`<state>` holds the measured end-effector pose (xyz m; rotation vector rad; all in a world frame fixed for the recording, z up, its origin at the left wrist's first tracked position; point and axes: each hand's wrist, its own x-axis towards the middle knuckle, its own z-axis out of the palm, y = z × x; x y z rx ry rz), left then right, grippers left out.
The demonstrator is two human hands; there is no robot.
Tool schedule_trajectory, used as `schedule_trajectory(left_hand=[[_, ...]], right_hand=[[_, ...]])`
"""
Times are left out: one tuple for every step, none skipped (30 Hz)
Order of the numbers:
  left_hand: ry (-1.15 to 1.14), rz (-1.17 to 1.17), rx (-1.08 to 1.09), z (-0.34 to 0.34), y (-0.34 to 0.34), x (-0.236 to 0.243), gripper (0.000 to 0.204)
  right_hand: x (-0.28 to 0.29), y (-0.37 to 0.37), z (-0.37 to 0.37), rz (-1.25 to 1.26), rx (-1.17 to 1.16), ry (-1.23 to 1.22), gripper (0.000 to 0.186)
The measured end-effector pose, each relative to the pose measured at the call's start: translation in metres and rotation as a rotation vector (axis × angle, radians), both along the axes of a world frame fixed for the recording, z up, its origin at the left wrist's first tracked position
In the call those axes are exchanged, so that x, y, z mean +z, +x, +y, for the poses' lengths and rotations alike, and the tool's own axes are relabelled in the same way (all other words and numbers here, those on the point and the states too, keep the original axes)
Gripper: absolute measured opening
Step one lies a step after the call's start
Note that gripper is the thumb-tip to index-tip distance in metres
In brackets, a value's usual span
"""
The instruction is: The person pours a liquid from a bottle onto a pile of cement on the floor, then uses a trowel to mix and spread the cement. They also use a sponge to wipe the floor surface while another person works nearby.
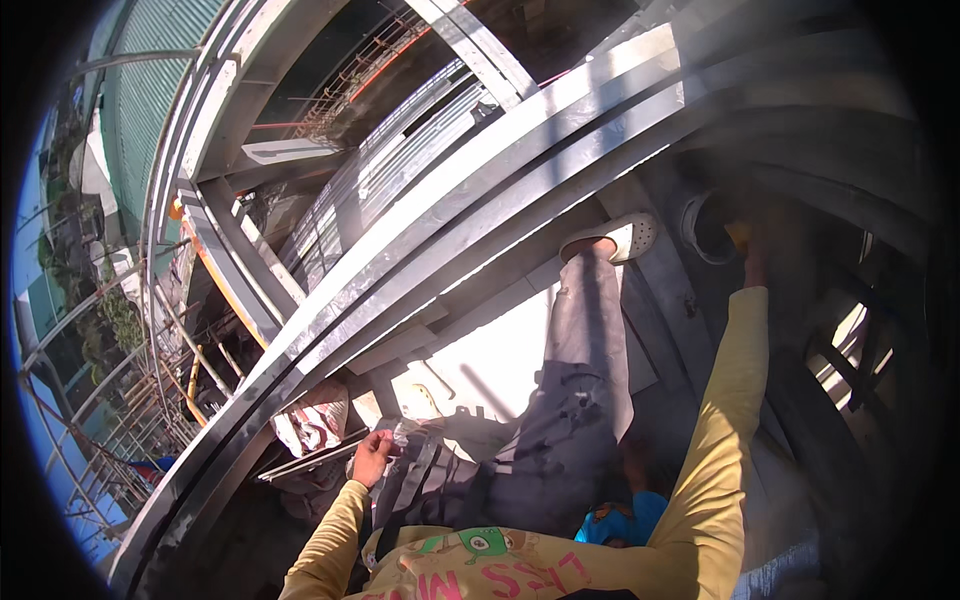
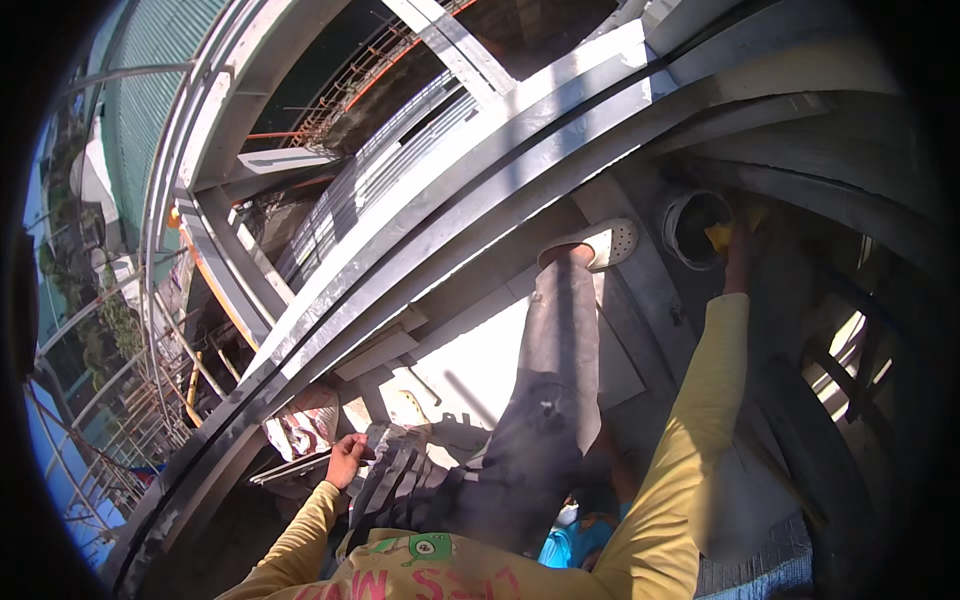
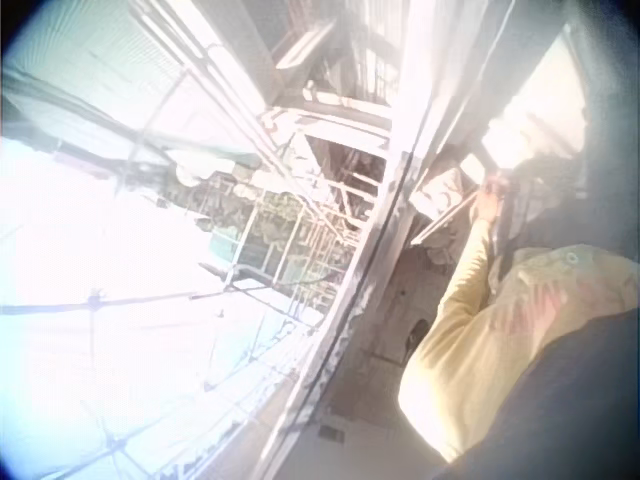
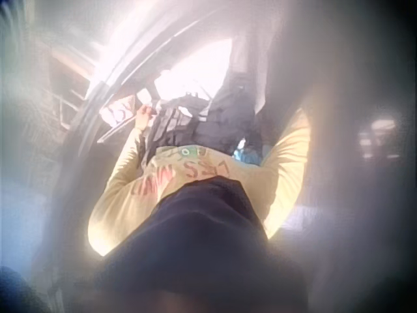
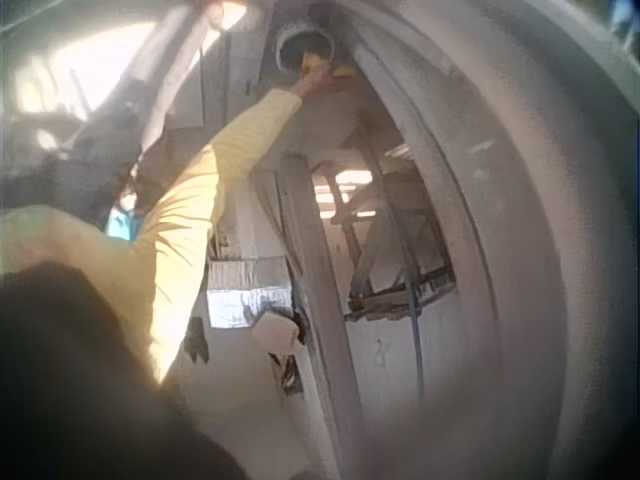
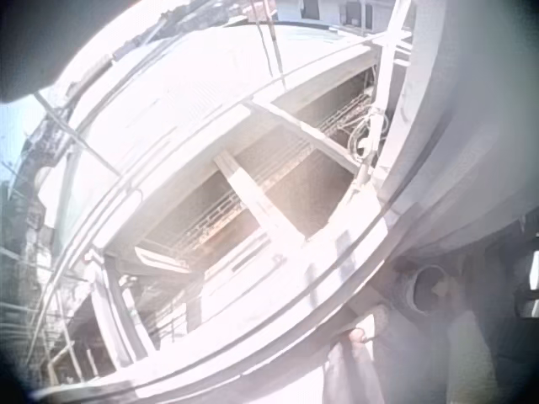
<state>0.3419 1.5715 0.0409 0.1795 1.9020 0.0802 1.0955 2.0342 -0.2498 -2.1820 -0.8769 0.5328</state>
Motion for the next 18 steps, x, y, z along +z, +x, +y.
schedule_trajectory(left_hand=[[0.037,0.018,-0.006,-0.006,-0.002,0.003,0.039],[0.032,0.042,-0.065,-0.013,-0.005,0.006,0.039],[-0.001,0.075,-0.083,-0.022,-0.008,0.009,0.039],[0.077,0.141,-0.144,-0.033,-0.010,0.014,0.037],[0.065,0.187,-0.207,-0.042,-0.013,0.021,0.034],[0.057,0.207,-0.162,-0.052,-0.014,0.030,0.033],[0.043,0.243,-0.175,-0.060,-0.016,0.042,0.034],[0.060,0.324,-0.194,-0.068,-0.015,0.055,0.036],[0.020,0.359,-0.170,-0.073,-0.017,0.071,0.041],[0.052,0.445,-0.120,-0.076,-0.017,0.090,0.048],[0.058,0.518,-0.030,-0.077,-0.019,0.108,0.057],[0.174,0.658,0.094,-0.075,-0.023,0.126,0.065],[0.278,0.790,0.283,-0.070,-0.030,0.143,0.074],[0.426,1.003,0.343,-0.063,-0.044,0.160,0.078],[0.566,1.186,0.472,-0.056,-0.060,0.178,0.083],[0.648,1.336,0.442,-0.050,-0.077,0.198,0.087],[0.759,1.512,0.389,-0.044,-0.095,0.219,0.092],[0.693,1.502,0.473,-0.036,-0.112,0.238,0.097]], right_hand=[[0.027,-0.004,0.010,0.117,-0.094,-0.017,0.084],[0.057,-0.012,0.016,0.241,-0.171,0.008,0.080],[0.089,-0.020,0.023,0.396,-0.234,0.000,0.075],[0.123,-0.032,0.023,0.405,-0.174,0.075,0.070],[0.154,-0.048,0.022,0.331,-0.095,0.058,0.067],[0.186,-0.067,0.017,0.315,0.020,0.059,0.064],[0.215,-0.089,0.009,0.310,0.087,0.074,0.061],[0.242,-0.113,0.000,0.423,0.148,0.075,0.059],[0.262,-0.145,-0.008,0.605,0.054,0.078,0.056],[0.280,-0.178,-0.018,0.710,0.022,0.032,0.054],[0.296,-0.213,-0.032,0.573,0.075,0.020,0.055],[0.301,-0.258,-0.053,0.706,0.035,0.071,0.056],[0.305,-0.304,-0.082,0.721,0.218,0.187,0.057],[0.309,-0.352,-0.100,0.924,0.074,-0.105,0.055],[0.311,-0.399,-0.135,0.995,0.268,-0.131,0.054],[0.312,-0.446,-0.165,1.032,0.387,-0.174,0.055],[0.314,-0.494,-0.193,1.045,0.403,-0.222,0.057],[0.323,-0.531,-0.223,1.076,0.543,-0.236,0.055]])
